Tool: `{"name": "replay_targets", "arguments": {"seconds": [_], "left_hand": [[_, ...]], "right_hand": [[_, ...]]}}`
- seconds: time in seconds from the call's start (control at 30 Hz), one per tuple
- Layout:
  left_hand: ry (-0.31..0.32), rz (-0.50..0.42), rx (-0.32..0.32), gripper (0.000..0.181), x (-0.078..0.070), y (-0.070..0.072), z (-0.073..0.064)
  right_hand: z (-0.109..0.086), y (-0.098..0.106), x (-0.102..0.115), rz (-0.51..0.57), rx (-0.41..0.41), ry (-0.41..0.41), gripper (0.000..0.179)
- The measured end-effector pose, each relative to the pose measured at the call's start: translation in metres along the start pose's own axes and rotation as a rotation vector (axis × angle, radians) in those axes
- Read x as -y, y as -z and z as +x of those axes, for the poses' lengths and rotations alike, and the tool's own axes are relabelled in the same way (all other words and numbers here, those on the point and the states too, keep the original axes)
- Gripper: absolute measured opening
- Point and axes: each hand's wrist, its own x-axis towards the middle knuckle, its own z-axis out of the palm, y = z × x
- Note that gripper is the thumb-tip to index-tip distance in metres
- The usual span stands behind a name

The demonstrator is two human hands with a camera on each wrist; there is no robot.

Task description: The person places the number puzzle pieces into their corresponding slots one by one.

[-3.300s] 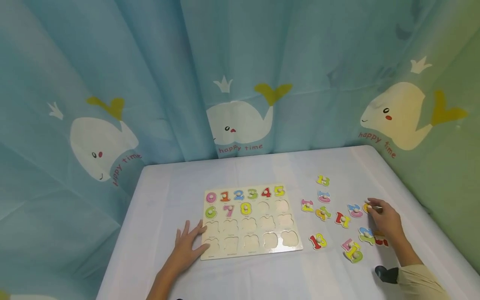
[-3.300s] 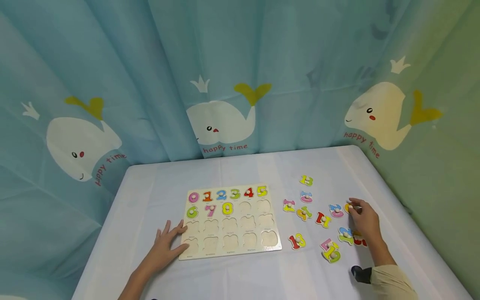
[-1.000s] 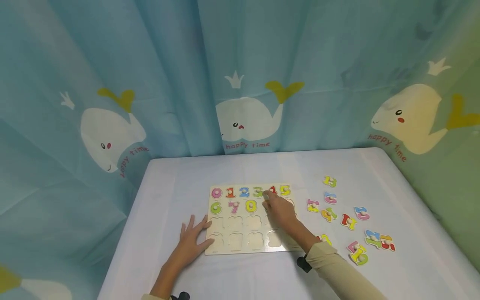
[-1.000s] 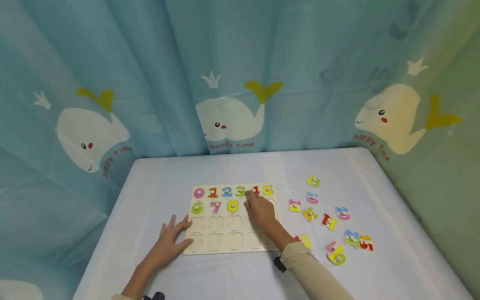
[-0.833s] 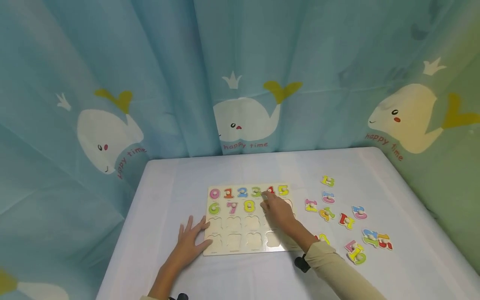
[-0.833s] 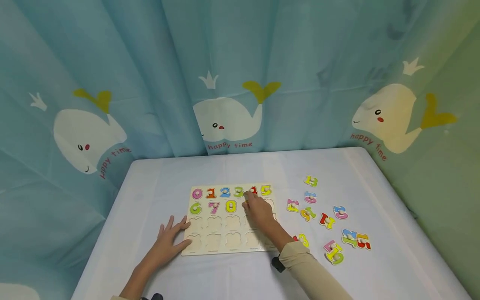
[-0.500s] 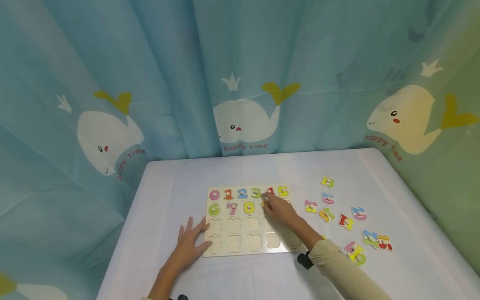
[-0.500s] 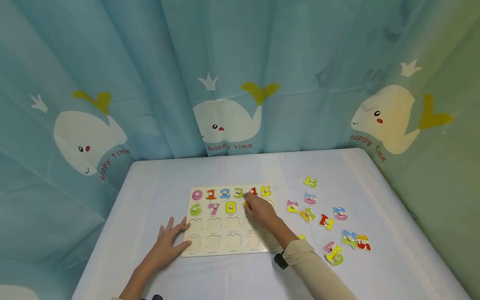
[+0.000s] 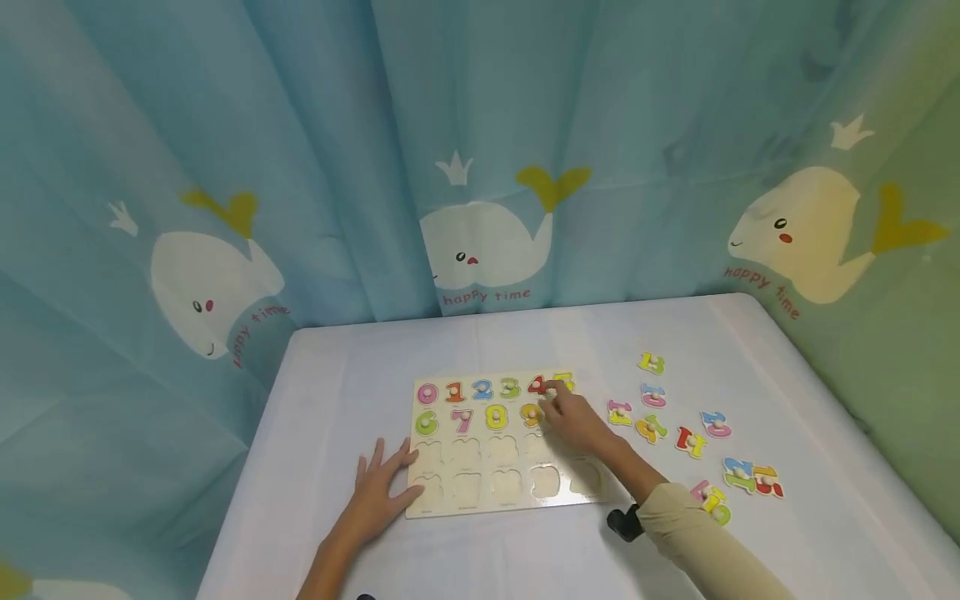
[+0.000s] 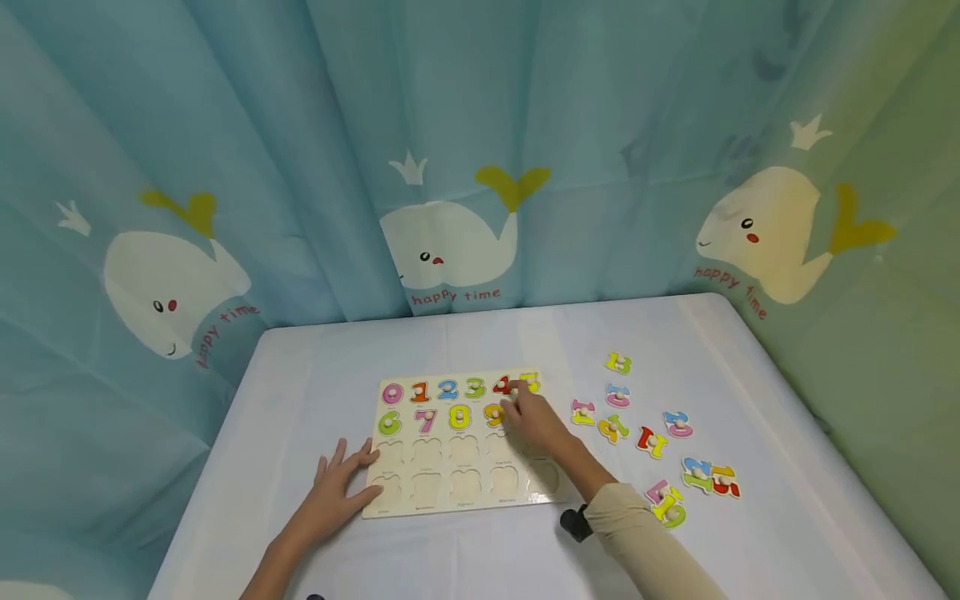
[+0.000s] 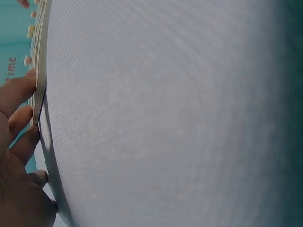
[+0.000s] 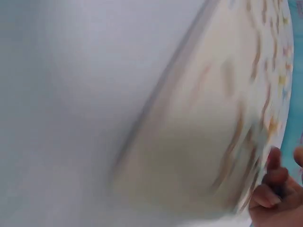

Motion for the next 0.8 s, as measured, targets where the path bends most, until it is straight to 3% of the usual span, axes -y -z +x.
{"name": "replay_targets", "arguments": {"seconds": [0.17, 0.27, 0.33, 0.43, 0.5, 0.8], "left_hand": [[-0.002, -0.001, 0.006, 0.052, 0.000, -0.001, 0.000], [-0.009, -0.001, 0.006, 0.052, 0.000, -0.001, 0.000], [-0.013, 0.001, 0.000, 0.052, 0.001, 0.000, 0.000], [-0.017, -0.004, -0.009, 0.052, 0.002, -0.001, -0.001], [-0.020, -0.011, -0.006, 0.051, 0.001, -0.001, -0.001], [-0.016, -0.008, -0.001, 0.051, -0.001, 0.000, -0.002]], "right_hand": [[-0.013, 0.035, -0.034, -0.048, -0.289, -0.043, 0.026], [-0.024, 0.056, -0.054, -0.101, -0.472, -0.167, 0.029], [-0.031, 0.066, -0.064, -0.099, -0.532, -0.282, 0.035], [-0.039, 0.074, -0.077, -0.073, -0.527, -0.403, 0.043], [-0.042, 0.076, -0.083, -0.071, -0.503, -0.422, 0.044], [-0.040, 0.073, -0.089, -0.118, -0.490, -0.313, 0.039]]}}
